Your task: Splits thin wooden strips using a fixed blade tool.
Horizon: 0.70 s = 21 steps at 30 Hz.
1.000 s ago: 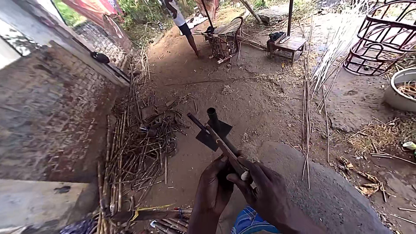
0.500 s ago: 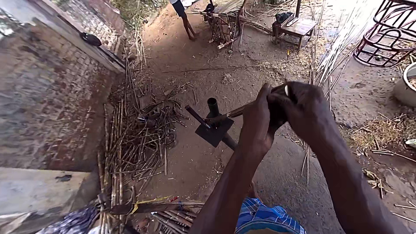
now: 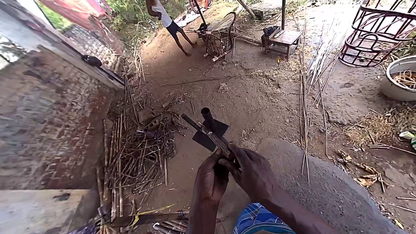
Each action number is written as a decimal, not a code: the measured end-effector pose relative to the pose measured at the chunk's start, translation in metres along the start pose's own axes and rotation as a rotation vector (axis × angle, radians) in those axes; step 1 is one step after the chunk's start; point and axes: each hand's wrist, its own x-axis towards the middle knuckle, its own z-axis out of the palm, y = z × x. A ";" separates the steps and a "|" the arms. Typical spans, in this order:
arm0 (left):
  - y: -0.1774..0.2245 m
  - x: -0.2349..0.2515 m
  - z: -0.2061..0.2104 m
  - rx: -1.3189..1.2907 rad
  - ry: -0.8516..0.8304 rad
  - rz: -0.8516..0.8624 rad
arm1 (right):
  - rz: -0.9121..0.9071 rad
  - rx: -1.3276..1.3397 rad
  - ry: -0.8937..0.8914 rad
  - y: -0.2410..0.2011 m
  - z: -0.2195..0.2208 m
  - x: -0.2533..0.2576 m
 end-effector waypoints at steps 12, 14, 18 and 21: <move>0.004 0.066 0.090 0.229 -0.038 -0.070 | 0.250 -0.062 -0.050 0.044 -0.048 0.068; 0.001 0.086 0.115 0.227 0.063 -0.041 | 0.303 -0.056 -0.116 0.059 -0.057 0.095; -0.013 0.048 0.073 0.294 -0.072 0.068 | 0.155 0.133 -0.151 0.057 -0.048 0.049; -0.045 0.028 -0.007 0.257 -0.092 0.272 | 0.164 0.630 -0.372 0.085 -0.019 -0.035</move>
